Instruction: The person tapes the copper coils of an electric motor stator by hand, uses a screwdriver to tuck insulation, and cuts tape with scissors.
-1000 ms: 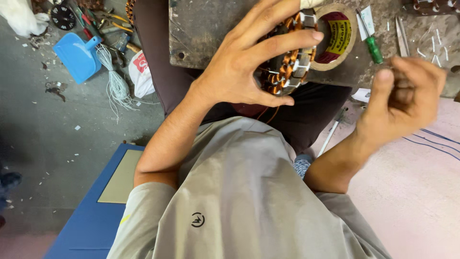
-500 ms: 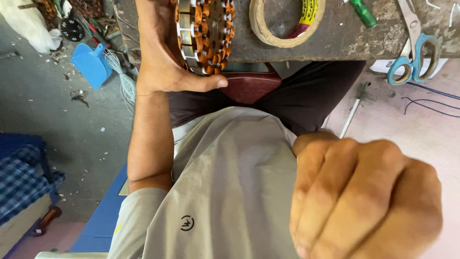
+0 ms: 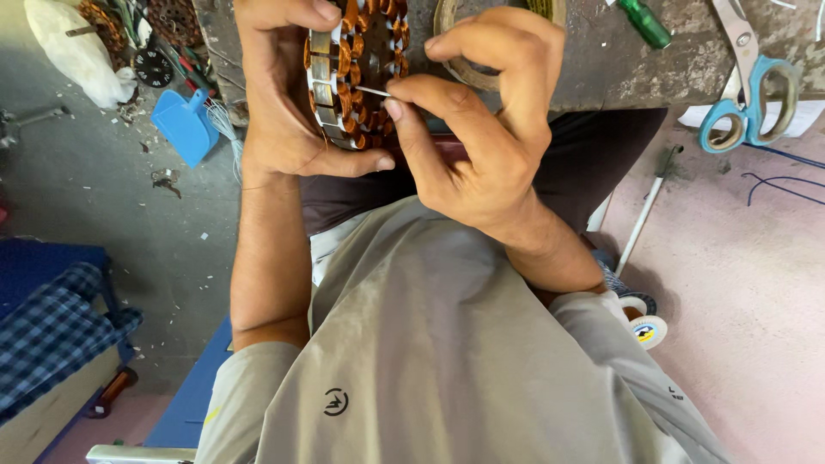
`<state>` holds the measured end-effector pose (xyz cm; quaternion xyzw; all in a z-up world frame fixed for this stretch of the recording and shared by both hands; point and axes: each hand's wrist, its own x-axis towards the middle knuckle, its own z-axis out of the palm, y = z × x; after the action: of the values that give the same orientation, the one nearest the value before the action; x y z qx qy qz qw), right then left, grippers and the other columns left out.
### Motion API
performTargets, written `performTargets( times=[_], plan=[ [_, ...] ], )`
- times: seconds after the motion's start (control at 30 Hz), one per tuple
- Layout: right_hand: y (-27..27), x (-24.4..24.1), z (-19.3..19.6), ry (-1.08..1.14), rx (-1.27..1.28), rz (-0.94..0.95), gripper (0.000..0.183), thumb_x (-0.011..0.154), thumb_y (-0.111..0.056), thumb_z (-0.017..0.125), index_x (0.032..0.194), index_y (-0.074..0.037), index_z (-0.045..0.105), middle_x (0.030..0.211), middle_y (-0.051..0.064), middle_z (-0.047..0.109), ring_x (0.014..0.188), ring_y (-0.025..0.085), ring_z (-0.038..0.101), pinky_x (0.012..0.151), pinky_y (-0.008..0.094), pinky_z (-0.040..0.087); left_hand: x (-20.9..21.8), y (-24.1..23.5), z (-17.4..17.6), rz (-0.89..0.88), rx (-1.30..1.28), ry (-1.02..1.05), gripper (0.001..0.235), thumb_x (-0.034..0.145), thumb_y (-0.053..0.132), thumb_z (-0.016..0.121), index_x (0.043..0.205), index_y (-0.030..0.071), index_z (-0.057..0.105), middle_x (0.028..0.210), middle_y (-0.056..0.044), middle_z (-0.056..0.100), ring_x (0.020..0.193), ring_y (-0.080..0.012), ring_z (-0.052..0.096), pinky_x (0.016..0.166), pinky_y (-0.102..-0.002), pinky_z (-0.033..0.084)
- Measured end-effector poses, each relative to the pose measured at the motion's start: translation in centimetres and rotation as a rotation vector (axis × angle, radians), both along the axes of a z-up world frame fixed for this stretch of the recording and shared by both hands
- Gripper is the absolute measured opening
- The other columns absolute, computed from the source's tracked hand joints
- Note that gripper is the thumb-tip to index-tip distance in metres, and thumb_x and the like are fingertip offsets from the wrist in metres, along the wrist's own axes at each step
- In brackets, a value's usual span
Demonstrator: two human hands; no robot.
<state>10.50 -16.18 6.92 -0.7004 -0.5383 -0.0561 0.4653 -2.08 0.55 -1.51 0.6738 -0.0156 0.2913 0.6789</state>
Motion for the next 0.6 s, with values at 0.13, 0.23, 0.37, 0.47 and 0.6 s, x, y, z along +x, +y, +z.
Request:
performTargets(
  times=[0.13,0.23,0.37,0.47,0.6],
  plan=[
    [0.35,-0.01,-0.08,-0.021,0.000,0.007,0.020,0.084,0.000,0.086,0.101,-0.003,0.075,0.116,0.013,0.059,0.111,0.033,0.052,0.098,0.045,0.046,0.26,0.05,0.06,-0.017,0.012,-0.030,0.105,0.062,0.003,0.105,0.143,0.019,0.040,0.137,0.000,0.045,0.132,-0.0151,0.051,0.110,-0.030,0.044],
    [0.65,-0.16,-0.18,-0.036,-0.024,0.011,0.021,0.085,0.000,0.085,0.102,-0.003,0.074,0.117,0.012,0.058,0.113,0.033,0.051,0.098,0.044,0.046,0.24,-0.15,-0.20,0.010,0.012,-0.013,0.104,0.059,0.004,0.104,0.141,0.018,0.041,0.134,0.000,0.044,0.128,-0.0149,0.051,0.107,-0.030,0.044],
    [0.92,-0.26,-0.03,-0.017,-0.045,0.018,0.021,0.085,-0.001,0.085,0.103,-0.001,0.074,0.117,0.012,0.058,0.114,0.033,0.051,0.099,0.045,0.046,0.33,0.01,-0.15,-0.001,0.005,-0.011,0.103,0.059,0.005,0.105,0.139,0.017,0.041,0.136,-0.002,0.045,0.129,-0.0164,0.051,0.108,-0.032,0.044],
    [0.67,-0.02,0.46,0.004,-0.027,0.013,0.021,0.085,-0.003,0.086,0.103,-0.002,0.074,0.116,0.012,0.057,0.114,0.034,0.051,0.102,0.046,0.046,0.75,0.02,0.06,-0.024,0.004,-0.047,0.104,0.060,0.004,0.108,0.140,0.018,0.042,0.146,-0.005,0.042,0.135,-0.0171,0.048,0.113,-0.033,0.041],
    [0.71,-0.14,0.23,-0.021,-0.032,-0.004,0.019,0.085,-0.003,0.085,0.100,-0.004,0.074,0.119,0.011,0.058,0.116,0.034,0.051,0.106,0.045,0.046,0.96,-0.06,0.26,-0.053,-0.013,-0.049,0.106,0.058,0.005,0.108,0.141,0.019,0.043,0.156,-0.009,0.038,0.137,-0.0188,0.046,0.117,-0.034,0.039]
  ],
)
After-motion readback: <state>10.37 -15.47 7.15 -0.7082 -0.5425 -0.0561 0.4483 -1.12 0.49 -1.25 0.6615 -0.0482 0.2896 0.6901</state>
